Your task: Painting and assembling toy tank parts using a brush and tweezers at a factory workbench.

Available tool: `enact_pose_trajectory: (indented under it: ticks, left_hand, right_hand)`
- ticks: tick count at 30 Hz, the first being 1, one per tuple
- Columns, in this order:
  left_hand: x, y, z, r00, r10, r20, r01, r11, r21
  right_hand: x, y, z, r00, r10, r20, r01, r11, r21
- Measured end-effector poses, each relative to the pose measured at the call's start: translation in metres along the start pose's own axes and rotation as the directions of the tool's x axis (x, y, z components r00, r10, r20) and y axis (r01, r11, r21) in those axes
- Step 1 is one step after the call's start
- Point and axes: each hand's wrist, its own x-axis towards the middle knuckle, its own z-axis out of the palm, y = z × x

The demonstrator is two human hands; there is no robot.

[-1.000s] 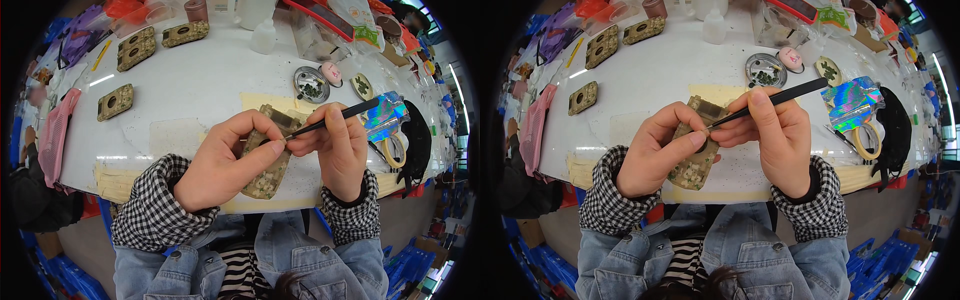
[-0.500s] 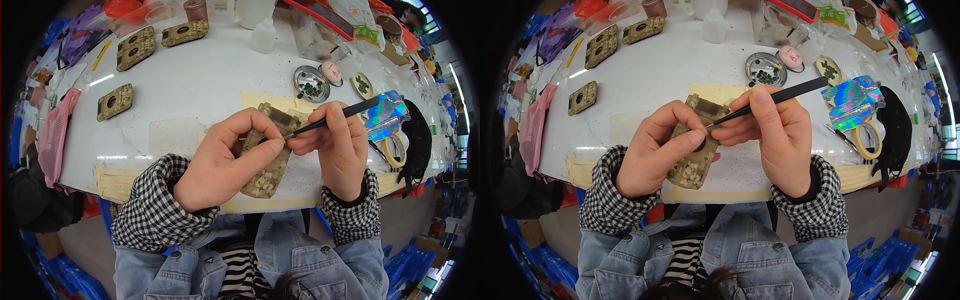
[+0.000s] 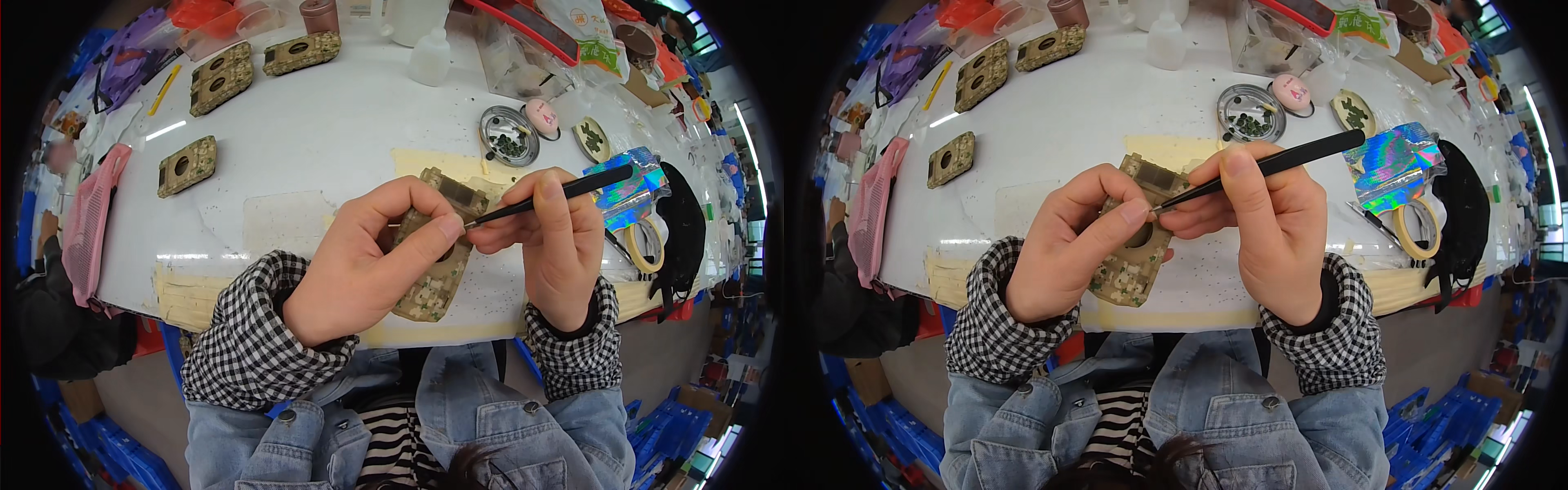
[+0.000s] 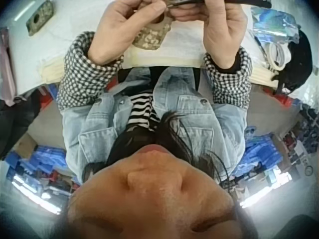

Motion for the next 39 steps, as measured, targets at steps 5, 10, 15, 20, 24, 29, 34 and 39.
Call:
enact_pose_trajectory:
  ticks: [5, 10, 15, 20, 24, 29, 34, 39]
  left_hand:
    - [0.002, -0.002, -0.002, 1.000, -0.001, 0.018, 0.002, 0.999, -0.049]
    - [0.004, -0.004, -0.003, 1.000, 0.003, 0.029, 0.000, 0.991, -0.131]
    - [0.003, -0.005, -0.002, 1.000, 0.020, 0.023, -0.016, 0.986, -0.166]
    - [0.003, -0.002, -0.002, 1.000, 0.002, -0.004, -0.002, 0.994, -0.109]
    - [0.003, -0.002, -0.001, 1.000, 0.010, -0.003, -0.010, 0.995, -0.104]
    - [0.003, -0.001, -0.003, 1.000, -0.013, -0.001, 0.013, 0.998, -0.064]
    - [0.003, -0.002, -0.002, 1.000, -0.005, -0.004, 0.004, 0.996, -0.088]
    - [0.003, -0.002, -0.002, 0.999, 0.039, 0.011, -0.038, 0.999, -0.018]
  right_hand:
    - [-0.002, 0.007, -0.008, 0.973, -0.200, 0.116, 0.199, 0.980, 0.024]
    - [-0.002, 0.009, -0.007, 0.934, -0.321, 0.155, 0.341, 0.931, -0.128]
    - [-0.002, 0.009, -0.009, 0.926, -0.335, 0.174, 0.355, 0.930, -0.098]
    - [-0.002, 0.009, -0.011, 0.919, -0.342, 0.194, 0.350, 0.937, -0.005]
    - [-0.003, 0.010, -0.012, 0.914, -0.356, 0.197, 0.369, 0.929, -0.032]
    - [-0.003, 0.011, -0.011, 0.904, -0.367, 0.217, 0.381, 0.924, -0.023]
    - [-0.003, 0.011, -0.011, 0.901, -0.373, 0.221, 0.386, 0.922, -0.020]
    - [0.000, 0.007, -0.011, 0.900, -0.380, 0.212, 0.412, 0.901, -0.136]
